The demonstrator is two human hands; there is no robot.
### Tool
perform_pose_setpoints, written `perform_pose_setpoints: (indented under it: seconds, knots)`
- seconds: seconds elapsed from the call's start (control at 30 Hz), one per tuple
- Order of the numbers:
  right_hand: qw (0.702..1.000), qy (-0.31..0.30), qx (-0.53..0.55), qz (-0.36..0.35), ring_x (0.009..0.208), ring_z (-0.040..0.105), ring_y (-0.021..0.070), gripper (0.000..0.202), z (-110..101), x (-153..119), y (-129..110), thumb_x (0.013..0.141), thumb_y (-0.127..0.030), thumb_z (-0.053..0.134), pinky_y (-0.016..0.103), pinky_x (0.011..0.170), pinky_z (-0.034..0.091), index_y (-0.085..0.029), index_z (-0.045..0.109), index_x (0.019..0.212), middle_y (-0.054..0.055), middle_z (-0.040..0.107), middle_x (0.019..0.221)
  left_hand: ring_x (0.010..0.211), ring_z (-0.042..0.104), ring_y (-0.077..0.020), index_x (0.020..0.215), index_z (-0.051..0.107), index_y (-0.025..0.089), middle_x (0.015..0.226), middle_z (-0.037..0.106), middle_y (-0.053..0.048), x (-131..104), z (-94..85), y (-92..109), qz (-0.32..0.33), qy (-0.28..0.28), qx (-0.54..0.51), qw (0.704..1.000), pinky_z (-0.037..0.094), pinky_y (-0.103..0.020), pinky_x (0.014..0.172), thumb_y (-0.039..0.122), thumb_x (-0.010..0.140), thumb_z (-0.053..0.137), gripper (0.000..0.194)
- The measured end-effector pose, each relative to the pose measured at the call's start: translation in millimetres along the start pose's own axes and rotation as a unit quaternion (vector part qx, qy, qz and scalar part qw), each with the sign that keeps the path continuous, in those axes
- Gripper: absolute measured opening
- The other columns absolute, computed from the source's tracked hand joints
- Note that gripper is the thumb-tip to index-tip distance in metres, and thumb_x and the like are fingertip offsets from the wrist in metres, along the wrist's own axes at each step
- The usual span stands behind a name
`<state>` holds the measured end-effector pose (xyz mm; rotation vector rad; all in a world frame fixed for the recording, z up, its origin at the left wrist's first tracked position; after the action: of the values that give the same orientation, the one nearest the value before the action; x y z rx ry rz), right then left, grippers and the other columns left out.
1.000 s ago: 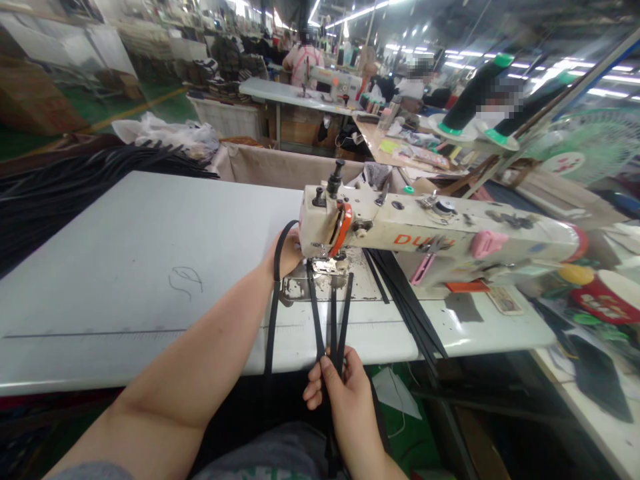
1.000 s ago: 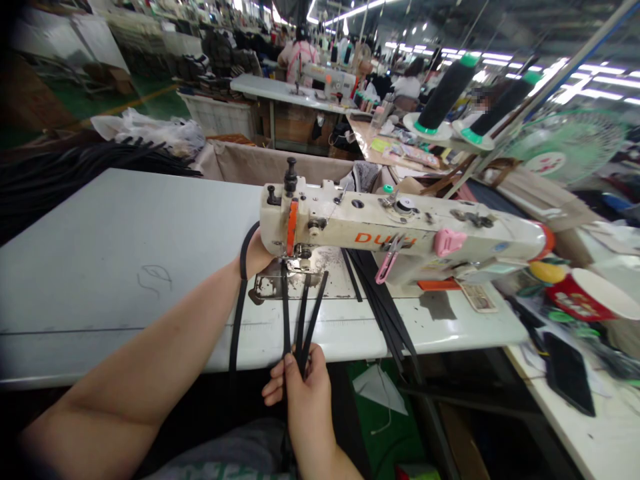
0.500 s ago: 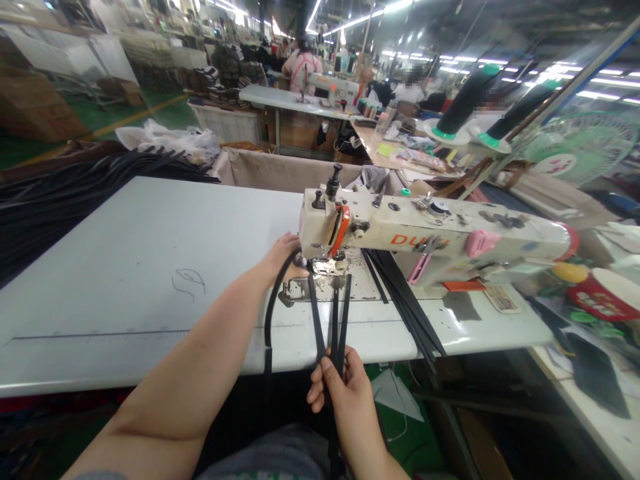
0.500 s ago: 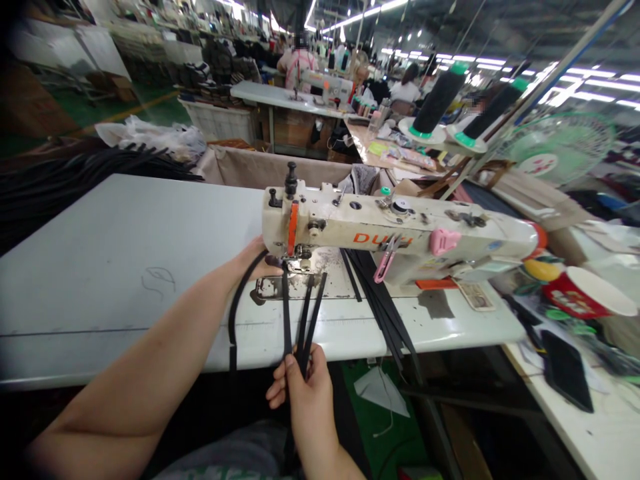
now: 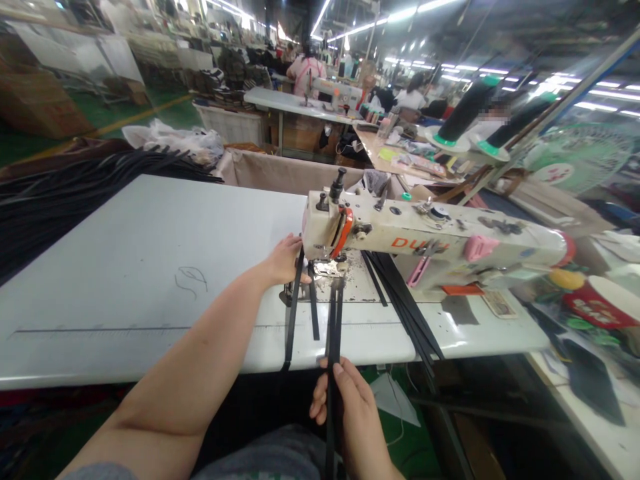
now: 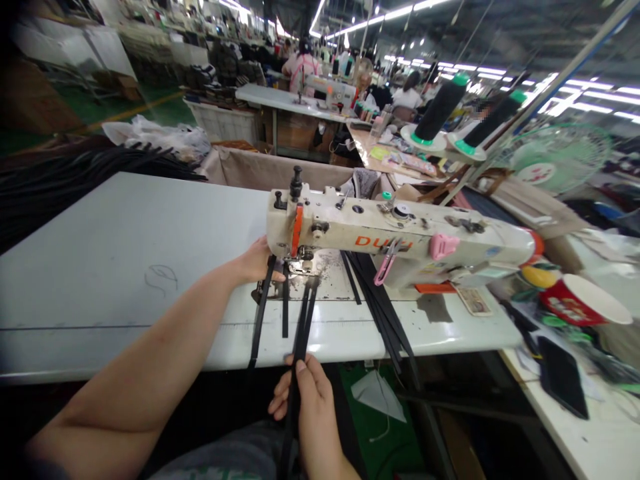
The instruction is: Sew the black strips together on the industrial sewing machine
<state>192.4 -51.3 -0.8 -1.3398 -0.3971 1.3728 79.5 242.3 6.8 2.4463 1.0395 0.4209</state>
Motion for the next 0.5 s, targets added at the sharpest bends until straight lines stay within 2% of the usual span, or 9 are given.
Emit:
perform_pose_setpoints:
  seconds: [0.17, 0.37, 0.5]
  knots:
    - [1.000, 0.001, 0.004, 0.029, 0.056, 0.072, 0.0188, 0.055, -1, -7, -3, 0.079, -0.065, 0.074, 0.023, 0.048, 0.052, -0.015, 0.062, 0.100, 0.002, 0.070, 0.066, 0.140, 0.045, -0.0412, 0.136, 0.062, 0.016, 0.148, 0.054, -0.017, -1, -3.3, 6, -0.012, -0.012, 0.022, 1.000, 0.034, -0.051, 0.120, 0.045, 0.057, 0.089, 0.089]
    - [0.999, 0.013, -0.011, 0.037, 0.052, 0.071, 0.0185, 0.054, 1, -11, -2, 0.079, -0.069, 0.074, 0.022, 0.045, 0.050, -0.019, 0.057, 0.090, 0.001, 0.070, 0.063, 0.138, 0.045, -0.0450, 0.130, 0.066, 0.018, 0.144, 0.057, -0.017, 0, -0.4, 2, -0.009, -0.004, -0.016, 1.000, 0.033, -0.059, 0.117, 0.042, 0.055, 0.089, 0.083]
    - [0.999, 0.001, -0.010, 0.038, 0.053, 0.070, 0.0175, 0.053, 1, -11, -1, 0.079, -0.064, 0.077, 0.022, 0.046, 0.050, -0.018, 0.059, 0.096, 0.001, 0.070, 0.064, 0.134, 0.048, -0.0454, 0.124, 0.070, 0.020, 0.139, 0.060, -0.016, -1, 0.6, 1, -0.007, 0.015, -0.070, 0.997, 0.032, -0.059, 0.117, 0.037, 0.050, 0.091, 0.079]
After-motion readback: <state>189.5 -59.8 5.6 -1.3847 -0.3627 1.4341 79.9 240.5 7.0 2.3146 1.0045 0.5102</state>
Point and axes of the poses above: each hand's wrist, its own x-axis towards the middle knuckle, its own z-axis out of the palm, y = z × x, the point moved 1 cm from there along x, towards the middle knuckle
